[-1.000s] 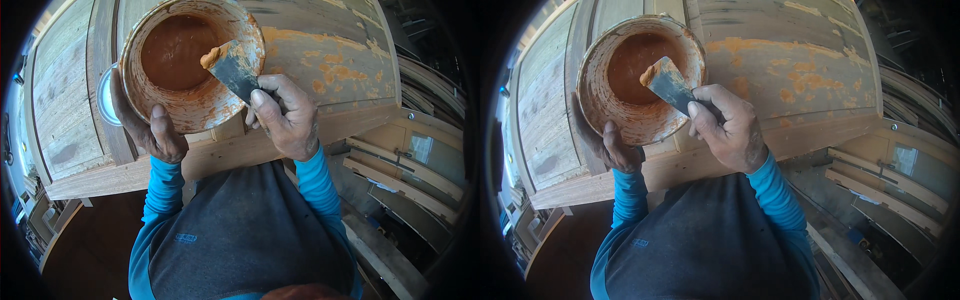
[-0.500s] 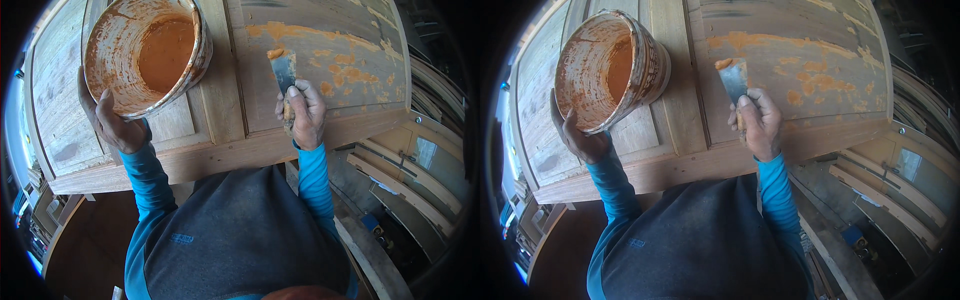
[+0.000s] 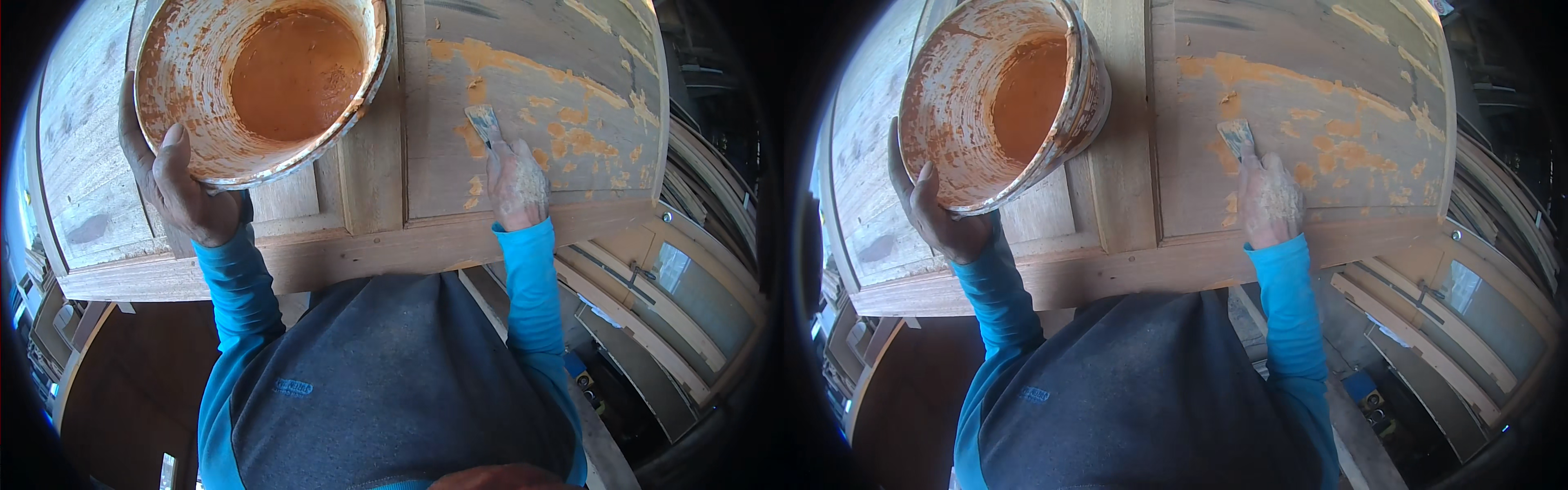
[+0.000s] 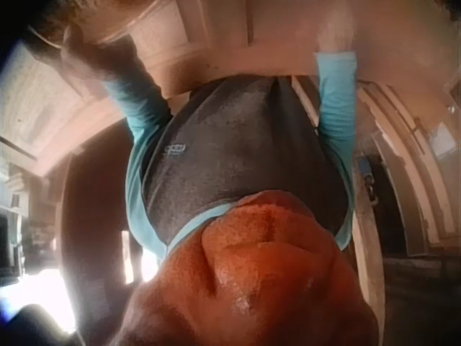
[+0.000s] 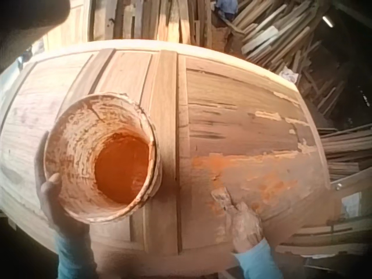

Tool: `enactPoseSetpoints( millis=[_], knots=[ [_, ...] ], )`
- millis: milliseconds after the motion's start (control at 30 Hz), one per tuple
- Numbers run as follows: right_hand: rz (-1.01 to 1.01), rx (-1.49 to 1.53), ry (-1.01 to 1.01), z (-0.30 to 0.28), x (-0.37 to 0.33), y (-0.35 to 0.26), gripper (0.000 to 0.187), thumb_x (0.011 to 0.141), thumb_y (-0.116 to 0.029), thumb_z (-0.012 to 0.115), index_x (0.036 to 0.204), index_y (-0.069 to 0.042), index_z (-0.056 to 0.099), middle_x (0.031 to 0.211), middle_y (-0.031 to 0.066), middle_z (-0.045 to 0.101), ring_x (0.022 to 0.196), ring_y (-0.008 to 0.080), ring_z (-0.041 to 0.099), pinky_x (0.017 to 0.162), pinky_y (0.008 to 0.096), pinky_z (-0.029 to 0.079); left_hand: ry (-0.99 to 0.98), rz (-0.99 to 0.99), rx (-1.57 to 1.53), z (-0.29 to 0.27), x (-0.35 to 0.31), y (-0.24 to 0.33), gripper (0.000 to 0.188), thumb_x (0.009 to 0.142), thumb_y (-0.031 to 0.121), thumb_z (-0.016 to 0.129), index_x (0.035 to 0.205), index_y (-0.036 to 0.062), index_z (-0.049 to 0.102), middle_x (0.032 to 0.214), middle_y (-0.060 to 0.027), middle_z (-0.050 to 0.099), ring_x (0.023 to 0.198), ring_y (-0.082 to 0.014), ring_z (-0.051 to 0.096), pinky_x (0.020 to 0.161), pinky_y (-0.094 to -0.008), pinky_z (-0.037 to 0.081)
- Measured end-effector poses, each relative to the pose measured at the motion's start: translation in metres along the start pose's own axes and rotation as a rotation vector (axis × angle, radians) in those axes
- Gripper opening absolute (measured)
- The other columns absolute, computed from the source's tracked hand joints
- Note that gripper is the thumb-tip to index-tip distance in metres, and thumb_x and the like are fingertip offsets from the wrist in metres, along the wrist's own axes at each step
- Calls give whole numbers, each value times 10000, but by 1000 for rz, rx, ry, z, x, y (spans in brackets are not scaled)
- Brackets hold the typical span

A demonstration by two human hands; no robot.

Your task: The person applies wood filler to joints and gaps in wooden door panels using a scraper tool, reaching into a bucket to collect more filler periodically.

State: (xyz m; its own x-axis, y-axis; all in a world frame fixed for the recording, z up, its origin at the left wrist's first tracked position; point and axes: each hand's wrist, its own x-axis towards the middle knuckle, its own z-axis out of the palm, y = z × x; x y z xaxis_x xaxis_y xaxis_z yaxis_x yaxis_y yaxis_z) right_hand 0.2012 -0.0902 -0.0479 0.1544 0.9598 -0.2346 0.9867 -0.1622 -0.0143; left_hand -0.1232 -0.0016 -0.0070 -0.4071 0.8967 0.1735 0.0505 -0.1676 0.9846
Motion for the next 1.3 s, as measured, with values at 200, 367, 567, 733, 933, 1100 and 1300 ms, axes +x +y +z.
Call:
enactPoseSetpoints(
  millis=[200,367,567,733,933,1100,1300],
  knots=[
    [-288,-85,91,-26,35,16,363,986,-184,616,1346,-159,660,917,158,615,865,367,675,732,499,559,-22,82,-73,-5,9,-18,663,882,224,476,1459,-103,450,1513,-302,439,1309,-393,581,1083,-466,521],
    [3,-89,-24,-19,34,31,381,979,-154,640,1359,-124,650,962,204,610,880,405,639,752,518,524,-52,112,-100,-8,6,-16,466,957,206,469,1349,-25,569,1555,-319,382,1338,-431,553,1039,-474,551],
    [-46,87,71,1,32,1,395,977,-146,627,1368,-87,636,973,242,609,879,447,637,769,537,522,-214,643,299,-27,10,-43,247,1052,125,478,1299,130,490,1549,-338,368,1375,-487,488,1037,-534,539],
    [0,106,-95,-5,-4,-1,397,975,-151,636,1367,-88,635,988,229,618,892,443,637,772,524,526,-248,857,526,-30,14,-38,364,1004,24,598,1320,150,469,1538,-364,365,1343,-508,512,975,-531,580],
    [-250,78,38,-28,16,12,366,960,-109,622,1322,-135,663,974,164,625,890,377,665,775,492,561,-179,832,415,-22,14,-47,257,1038,75,544,1287,106,486,1527,-380,374,1315,-530,531,990,-540,558],
    [-349,-174,62,-23,39,32,341,960,-106,596,1289,-147,679,993,146,649,911,362,678,819,495,560,-191,323,64,-20,9,-37,383,1037,189,420,1368,6,484,1568,-309,338,1407,-438,463,1063,-508,535],
    [7,-204,-176,-60,1,87,309,959,-148,626,1260,-120,694,1002,197,660,972,395,665,855,513,540,-67,157,-31,-1,2,-17,539,995,255,419,1419,-77,449,1578,-273,346,1434,-379,442,1135,-487,470]
  ],
)
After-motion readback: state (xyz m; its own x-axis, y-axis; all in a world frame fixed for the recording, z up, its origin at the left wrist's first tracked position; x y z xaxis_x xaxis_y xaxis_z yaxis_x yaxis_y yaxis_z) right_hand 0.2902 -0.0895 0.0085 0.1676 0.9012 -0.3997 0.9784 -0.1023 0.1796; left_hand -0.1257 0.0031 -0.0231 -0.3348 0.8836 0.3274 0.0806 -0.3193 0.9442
